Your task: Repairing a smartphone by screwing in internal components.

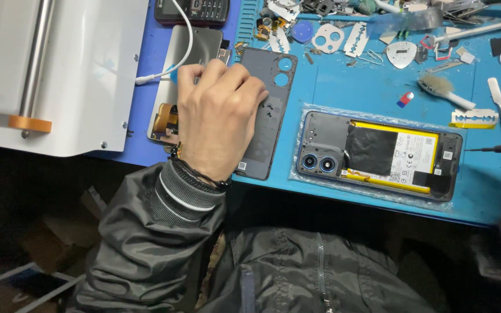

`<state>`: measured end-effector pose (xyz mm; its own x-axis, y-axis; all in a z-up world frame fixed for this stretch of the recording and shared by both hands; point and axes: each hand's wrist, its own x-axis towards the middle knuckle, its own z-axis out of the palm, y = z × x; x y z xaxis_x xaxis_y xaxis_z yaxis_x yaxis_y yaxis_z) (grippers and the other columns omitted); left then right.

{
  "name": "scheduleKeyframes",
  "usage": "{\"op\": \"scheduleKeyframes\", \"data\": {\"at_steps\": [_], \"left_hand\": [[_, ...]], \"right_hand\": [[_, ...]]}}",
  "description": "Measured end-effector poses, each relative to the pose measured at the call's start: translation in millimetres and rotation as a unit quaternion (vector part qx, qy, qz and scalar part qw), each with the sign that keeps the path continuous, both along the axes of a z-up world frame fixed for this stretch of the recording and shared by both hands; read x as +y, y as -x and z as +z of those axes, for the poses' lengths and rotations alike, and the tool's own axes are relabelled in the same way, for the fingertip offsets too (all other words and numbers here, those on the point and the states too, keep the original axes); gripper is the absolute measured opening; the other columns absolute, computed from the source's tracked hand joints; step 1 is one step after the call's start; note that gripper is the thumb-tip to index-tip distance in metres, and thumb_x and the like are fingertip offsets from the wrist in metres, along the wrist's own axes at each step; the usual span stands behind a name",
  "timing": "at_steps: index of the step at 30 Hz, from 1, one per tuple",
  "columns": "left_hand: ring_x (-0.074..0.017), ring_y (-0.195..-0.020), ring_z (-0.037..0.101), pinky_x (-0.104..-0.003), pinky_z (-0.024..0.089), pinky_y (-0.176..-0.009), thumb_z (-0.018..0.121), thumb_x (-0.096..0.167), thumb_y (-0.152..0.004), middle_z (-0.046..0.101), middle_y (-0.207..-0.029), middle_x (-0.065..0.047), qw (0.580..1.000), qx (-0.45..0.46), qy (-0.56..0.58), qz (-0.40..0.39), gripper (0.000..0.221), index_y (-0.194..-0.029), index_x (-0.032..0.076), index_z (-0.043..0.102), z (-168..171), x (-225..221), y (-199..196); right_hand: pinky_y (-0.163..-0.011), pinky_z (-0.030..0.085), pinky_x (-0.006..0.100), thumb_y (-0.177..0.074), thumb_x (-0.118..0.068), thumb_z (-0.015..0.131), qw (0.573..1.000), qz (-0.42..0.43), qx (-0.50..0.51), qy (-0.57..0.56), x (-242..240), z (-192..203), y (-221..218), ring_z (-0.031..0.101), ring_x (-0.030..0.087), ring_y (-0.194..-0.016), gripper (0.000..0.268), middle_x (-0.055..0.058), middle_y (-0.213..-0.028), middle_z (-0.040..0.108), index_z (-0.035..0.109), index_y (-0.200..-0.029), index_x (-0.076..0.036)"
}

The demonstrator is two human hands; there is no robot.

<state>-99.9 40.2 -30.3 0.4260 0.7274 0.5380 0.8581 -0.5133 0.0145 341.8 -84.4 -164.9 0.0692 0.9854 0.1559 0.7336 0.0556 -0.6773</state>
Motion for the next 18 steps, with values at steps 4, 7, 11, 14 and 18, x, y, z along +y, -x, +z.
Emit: {"op": "scheduleKeyframes", "data": {"at_steps": [4, 7, 11, 14, 18], "left_hand": [[-0.0206, -0.084, 0.052, -0.046, 0.042, -0.097, 0.074, -0.001, -0.082, 0.056, -0.079, -0.003, 0.994, 0.097, -0.051, 0.019, 0.013, -0.077, 0.008, 0.067, 4.9, -4.1, -10.6], [-0.0185, -0.081, 0.051, -0.046, 0.043, -0.100, 0.075, 0.003, -0.085, 0.054, -0.080, -0.002, 0.990, 0.121, -0.064, 0.022, 0.013, -0.081, 0.010, 0.066, 10.7, -3.4, -10.4], [-0.0213, -0.082, 0.053, -0.040, 0.038, -0.090, 0.079, -0.002, -0.093, 0.058, -0.094, -0.006, 0.999, -0.041, -0.017, -0.012, 0.018, -0.098, 0.005, 0.063, 41.2, -16.0, -15.1], [-0.0225, -0.084, 0.052, -0.039, 0.035, -0.090, 0.075, -0.004, -0.093, 0.058, -0.095, -0.006, 0.975, -0.178, 0.072, -0.110, 0.015, -0.099, 0.002, 0.062, 54.1, -38.4, -39.4], [-0.0186, -0.082, 0.058, -0.039, 0.037, -0.096, 0.075, -0.001, -0.091, 0.062, -0.093, -0.002, 0.913, -0.304, 0.170, -0.213, 0.012, -0.097, 0.003, 0.064, 44.3, -58.0, -83.0]], "right_hand": [[-0.113, 0.049, 0.059, -0.137, -0.018, 0.014, 0.997, 0.013, -0.023, -0.070, -3.4, -6.9, -3.2, 0.060, 0.051, -0.122, 0.053, 0.044, -0.135, 0.057, 0.045, -0.155, 0.022], [-0.112, 0.054, 0.054, -0.139, -0.013, 0.017, 0.991, -0.005, -0.116, -0.063, -5.9, 10.4, 12.6, 0.066, 0.045, -0.117, 0.048, 0.037, -0.134, 0.064, 0.050, -0.155, 0.018], [-0.108, 0.054, 0.050, -0.139, -0.010, 0.023, 0.996, -0.028, -0.027, -0.081, -11.7, 40.8, 44.5, 0.065, 0.045, -0.111, 0.043, 0.040, -0.131, 0.060, 0.047, -0.146, 0.024], [-0.109, 0.058, 0.052, -0.137, -0.016, 0.018, 0.992, -0.007, 0.040, -0.117, -11.3, 63.2, 66.8, 0.065, 0.045, -0.110, 0.041, 0.040, -0.127, 0.057, 0.039, -0.151, 0.015], [-0.107, 0.065, 0.051, -0.131, -0.006, 0.024, 0.966, 0.017, 0.167, -0.195, -0.9, 99.0, 115.3, 0.059, 0.040, -0.111, 0.021, 0.021, -0.153, 0.030, 0.036, -0.124, 0.010]]}}
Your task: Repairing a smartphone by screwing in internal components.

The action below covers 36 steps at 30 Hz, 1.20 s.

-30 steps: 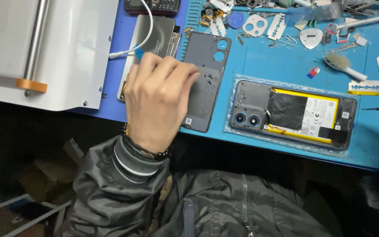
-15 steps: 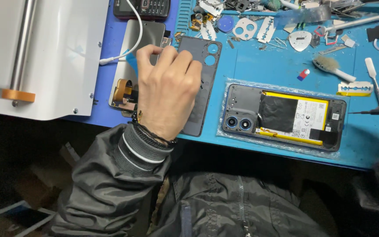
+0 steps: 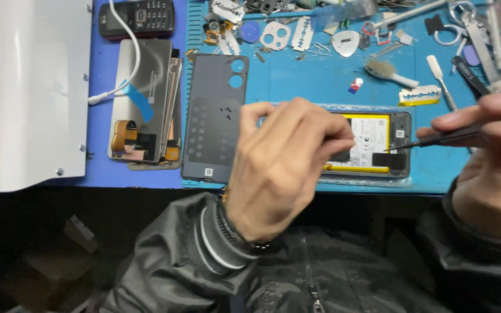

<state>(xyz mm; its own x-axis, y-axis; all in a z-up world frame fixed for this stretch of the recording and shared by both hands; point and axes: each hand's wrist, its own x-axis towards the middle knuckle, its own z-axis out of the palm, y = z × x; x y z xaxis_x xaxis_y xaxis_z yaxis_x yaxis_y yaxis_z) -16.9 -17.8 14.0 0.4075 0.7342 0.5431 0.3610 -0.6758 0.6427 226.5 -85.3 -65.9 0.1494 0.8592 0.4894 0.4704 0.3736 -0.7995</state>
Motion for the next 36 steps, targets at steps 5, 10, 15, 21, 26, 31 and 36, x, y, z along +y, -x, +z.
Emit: {"op": "scheduleKeyframes", "data": {"at_steps": [5, 10, 15, 21, 26, 31, 36], "left_hand": [[-0.0193, -0.081, 0.055, -0.042, 0.036, -0.096, 0.071, 0.005, -0.096, 0.061, -0.096, -0.001, 1.000, -0.005, -0.003, -0.019, 0.008, -0.099, 0.005, 0.063, -5.8, -2.8, -21.6], [-0.0194, -0.083, 0.057, -0.043, 0.035, -0.097, 0.070, 0.004, -0.097, 0.061, -0.096, -0.001, 0.999, 0.004, -0.002, -0.033, 0.009, -0.098, 0.005, 0.062, -7.2, -4.6, -27.6], [-0.0209, -0.086, 0.059, -0.045, 0.036, -0.100, 0.070, 0.007, -0.097, 0.062, -0.098, -0.001, 1.000, 0.014, -0.007, -0.023, 0.009, -0.100, 0.006, 0.062, -4.3, -5.9, -30.5], [-0.0192, -0.082, 0.059, -0.043, 0.036, -0.101, 0.069, 0.007, -0.098, 0.061, -0.096, -0.001, 0.999, 0.014, -0.004, -0.032, 0.007, -0.100, 0.006, 0.062, -3.7, -4.2, -35.7], [-0.0193, -0.081, 0.056, -0.049, 0.036, -0.106, 0.069, 0.008, -0.097, 0.058, -0.093, -0.002, 0.999, 0.024, -0.014, -0.028, 0.006, -0.098, 0.006, 0.063, -4.1, -3.1, -39.0], [-0.0190, -0.082, 0.057, -0.052, 0.037, -0.110, 0.070, 0.008, -0.097, 0.059, -0.096, -0.002, 0.999, 0.025, -0.017, -0.021, 0.007, -0.099, 0.007, 0.064, -7.5, -2.8, -44.3], [-0.0165, -0.079, 0.056, -0.054, 0.037, -0.112, 0.072, 0.012, -0.096, 0.060, -0.093, -0.001, 0.998, 0.037, -0.042, 0.000, 0.010, -0.099, 0.007, 0.065, -15.5, -1.1, -53.5]], "right_hand": [[-0.106, 0.072, 0.047, -0.129, -0.006, 0.038, 0.999, 0.012, 0.011, -0.032, 3.0, 19.7, 7.2, 0.070, 0.039, -0.111, 0.017, 0.022, -0.146, 0.045, 0.044, -0.127, 0.009], [-0.107, 0.070, 0.046, -0.130, -0.010, 0.038, 0.999, 0.001, 0.025, -0.023, 2.6, 14.8, 3.6, 0.070, 0.038, -0.112, 0.022, 0.019, -0.148, 0.044, 0.046, -0.125, 0.010], [-0.107, 0.067, 0.051, -0.131, -0.022, 0.032, 1.000, -0.013, 0.006, -0.018, 0.2, 17.1, 3.7, 0.066, 0.042, -0.110, 0.041, 0.028, -0.142, 0.040, 0.037, -0.132, 0.019], [-0.107, 0.067, 0.051, -0.131, -0.028, 0.030, 1.000, -0.011, 0.015, -0.015, -1.1, 12.2, 0.7, 0.062, 0.039, -0.113, 0.040, 0.022, -0.151, 0.036, 0.038, -0.134, 0.012], [-0.104, 0.066, 0.050, -0.131, -0.018, 0.023, 0.998, -0.028, 0.017, -0.044, -3.0, -2.0, -9.4, 0.061, 0.040, -0.113, 0.024, 0.018, -0.155, 0.033, 0.032, -0.131, 0.005], [-0.107, 0.066, 0.048, -0.133, -0.023, 0.025, 0.999, -0.024, 0.013, -0.029, -3.6, -1.9, -16.0, 0.060, 0.038, -0.113, 0.031, 0.018, -0.154, 0.035, 0.034, -0.137, 0.006], [-0.109, 0.056, 0.050, -0.125, 0.011, 0.036, 0.996, 0.025, -0.086, -0.030, -16.5, -58.3, -86.5, 0.066, 0.048, -0.119, 0.014, 0.028, -0.151, 0.034, 0.049, -0.123, 0.015]]}}
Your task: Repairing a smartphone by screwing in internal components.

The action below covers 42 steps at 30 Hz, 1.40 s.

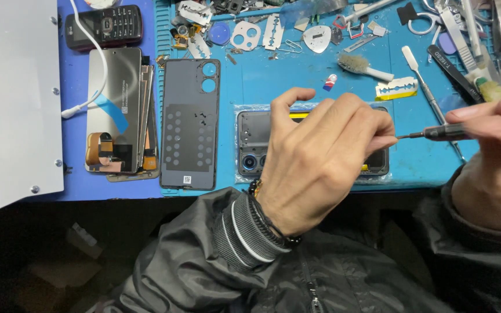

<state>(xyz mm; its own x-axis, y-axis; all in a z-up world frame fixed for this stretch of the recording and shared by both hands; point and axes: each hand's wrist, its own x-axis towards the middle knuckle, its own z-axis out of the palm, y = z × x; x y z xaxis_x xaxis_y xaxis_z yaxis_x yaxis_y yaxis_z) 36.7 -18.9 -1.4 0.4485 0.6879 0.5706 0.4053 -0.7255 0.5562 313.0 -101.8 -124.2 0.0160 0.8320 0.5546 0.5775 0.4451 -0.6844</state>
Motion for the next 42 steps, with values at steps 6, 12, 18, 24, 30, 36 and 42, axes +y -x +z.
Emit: {"op": "scheduleKeyframes", "data": {"at_steps": [6, 12, 18, 24, 30, 36, 42], "left_hand": [[-0.0172, -0.082, 0.056, -0.051, 0.036, -0.110, 0.075, 0.009, -0.097, 0.056, -0.094, -0.001, 0.998, 0.018, -0.044, 0.050, 0.013, -0.101, 0.006, 0.064, -5.6, 7.5, -12.4], [-0.0231, -0.086, 0.052, -0.051, 0.037, -0.104, 0.070, 0.006, -0.095, 0.056, -0.098, -0.008, 0.997, 0.055, -0.043, 0.040, 0.008, -0.101, 0.004, 0.065, -17.8, 7.4, -20.5], [-0.0258, -0.085, 0.046, -0.046, 0.036, -0.090, 0.064, 0.003, -0.091, 0.049, -0.094, -0.009, 0.994, 0.097, -0.027, 0.034, 0.006, -0.094, 0.004, 0.059, -20.8, 5.6, -18.9], [-0.0258, -0.085, 0.047, -0.047, 0.035, -0.090, 0.063, 0.005, -0.092, 0.049, -0.097, -0.009, 0.994, 0.101, -0.017, 0.024, 0.005, -0.096, 0.004, 0.059, -20.2, 3.8, -16.9], [-0.0254, -0.084, 0.046, -0.048, 0.035, -0.091, 0.064, 0.003, -0.093, 0.049, -0.094, -0.009, 0.995, 0.096, -0.019, 0.034, 0.004, -0.094, 0.004, 0.060, -22.6, 2.9, -17.0], [-0.0220, -0.085, 0.046, -0.048, 0.037, -0.091, 0.070, 0.003, -0.096, 0.053, -0.100, -0.007, 0.993, 0.103, -0.026, 0.060, 0.034, -0.129, -0.001, 0.066, -9.7, -0.8, -7.0], [-0.0243, -0.084, 0.049, -0.038, 0.044, -0.075, 0.079, -0.010, -0.090, 0.060, -0.103, -0.011, 0.989, 0.094, -0.045, 0.108, 0.036, -0.125, -0.003, 0.071, 28.5, 10.8, 77.2]], "right_hand": [[-0.110, 0.063, 0.051, -0.132, -0.035, 0.011, 0.997, -0.037, -0.033, 0.065, 22.2, 99.0, 80.5, 0.066, 0.051, -0.135, 0.053, 0.046, -0.152, 0.056, 0.024, -0.160, 0.008], [-0.121, 0.061, 0.061, -0.129, 0.011, 0.034, 0.999, -0.005, -0.024, 0.043, 22.4, 84.3, 70.4, 0.067, 0.056, -0.128, 0.013, 0.037, -0.147, 0.040, 0.039, -0.128, 0.023], [-0.115, 0.068, 0.055, -0.125, 0.028, 0.052, 0.997, 0.063, -0.049, -0.006, 27.3, 79.3, 64.7, 0.072, 0.047, -0.116, 0.077, 0.041, -0.131, 0.059, 0.019, -0.177, -0.020], [-0.114, 0.068, 0.053, -0.128, 0.029, 0.054, 0.999, 0.029, -0.024, 0.011, 22.0, 74.5, 67.2, 0.072, 0.047, -0.118, 0.077, 0.040, -0.135, 0.059, 0.022, -0.178, -0.020], [-0.091, 0.065, 0.043, -0.117, 0.028, 0.066, 0.994, 0.048, -0.096, -0.006, 30.8, 72.9, 56.9, 0.075, 0.045, -0.111, 0.067, 0.038, -0.121, 0.064, 0.025, -0.165, 0.004], [-0.129, 0.061, 0.055, -0.133, 0.015, 0.029, 0.996, 0.088, -0.022, 0.008, 32.6, 83.6, 64.4, 0.068, 0.051, -0.138, 0.052, 0.041, -0.150, 0.057, 0.023, -0.173, -0.017], [-0.097, 0.060, 0.048, -0.110, 0.003, 0.078, 0.964, 0.017, -0.232, -0.127, 37.1, 7.7, -5.3, 0.062, 0.040, -0.112, 0.008, 0.033, -0.130, 0.063, 0.076, -0.112, 0.011]]}}
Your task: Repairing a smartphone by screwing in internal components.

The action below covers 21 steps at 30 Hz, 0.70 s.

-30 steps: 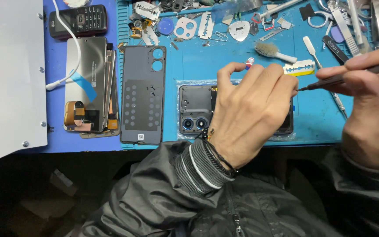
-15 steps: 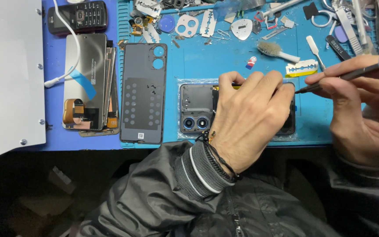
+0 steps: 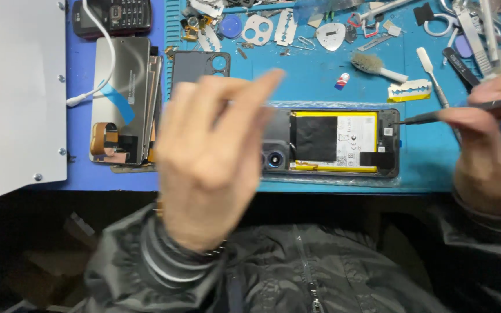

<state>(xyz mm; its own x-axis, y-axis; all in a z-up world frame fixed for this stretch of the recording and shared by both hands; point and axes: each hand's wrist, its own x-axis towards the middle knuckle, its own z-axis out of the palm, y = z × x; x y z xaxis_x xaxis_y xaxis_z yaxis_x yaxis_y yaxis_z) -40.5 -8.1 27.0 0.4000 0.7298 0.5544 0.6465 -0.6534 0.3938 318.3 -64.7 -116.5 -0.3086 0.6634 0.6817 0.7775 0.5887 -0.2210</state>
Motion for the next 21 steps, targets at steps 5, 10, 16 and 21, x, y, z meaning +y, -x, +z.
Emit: {"op": "scheduleKeyframes", "data": {"at_steps": [5, 10, 16, 21], "left_hand": [[-0.0266, -0.084, 0.053, -0.038, 0.047, -0.081, 0.076, -0.018, -0.089, 0.064, -0.098, -0.013, 0.995, 0.048, -0.018, 0.086, 0.033, -0.120, -0.008, 0.071, -4.2, 7.4, 62.9], [-0.0225, -0.087, 0.052, -0.036, 0.040, -0.081, 0.079, -0.001, -0.090, 0.065, -0.094, -0.005, 0.990, 0.102, -0.020, 0.094, 0.015, -0.103, 0.003, 0.076, -26.1, 13.1, 73.7], [-0.0199, -0.085, 0.049, -0.037, 0.037, -0.083, 0.082, 0.006, -0.090, 0.062, -0.096, -0.001, 0.980, 0.163, -0.075, 0.084, 0.011, -0.098, 0.009, 0.076, -47.0, 28.0, 68.0], [-0.0195, -0.084, 0.053, -0.042, 0.040, -0.090, 0.075, 0.003, -0.086, 0.063, -0.091, -0.001, 0.967, 0.201, -0.120, 0.097, 0.010, -0.095, 0.008, 0.075, -51.3, 27.3, 60.9]], "right_hand": [[-0.141, 0.034, 0.064, -0.114, -0.006, 0.029, 0.961, 0.025, 0.128, 0.243, 8.4, 25.3, 30.3, 0.034, 0.049, -0.160, 0.040, 0.031, -0.164, 0.033, 0.033, -0.150, 0.012], [-0.129, 0.035, 0.060, -0.100, 0.019, 0.033, 0.942, -0.051, 0.123, 0.308, 10.1, 19.4, 28.6, 0.049, 0.054, -0.143, 0.039, 0.041, -0.152, 0.046, 0.042, -0.138, 0.022], [-0.107, 0.049, 0.065, -0.052, 0.034, 0.066, 0.931, -0.036, 0.102, 0.349, 0.4, 4.6, 8.3, 0.051, 0.055, -0.131, 0.101, 0.040, -0.153, 0.038, 0.035, -0.148, 0.019], [-0.114, 0.048, 0.065, -0.128, -0.034, 0.013, 0.978, -0.005, 0.090, 0.189, 7.2, -25.3, -8.5, 0.051, 0.050, -0.122, 0.060, 0.039, -0.155, 0.033, 0.032, -0.157, 0.016]]}}
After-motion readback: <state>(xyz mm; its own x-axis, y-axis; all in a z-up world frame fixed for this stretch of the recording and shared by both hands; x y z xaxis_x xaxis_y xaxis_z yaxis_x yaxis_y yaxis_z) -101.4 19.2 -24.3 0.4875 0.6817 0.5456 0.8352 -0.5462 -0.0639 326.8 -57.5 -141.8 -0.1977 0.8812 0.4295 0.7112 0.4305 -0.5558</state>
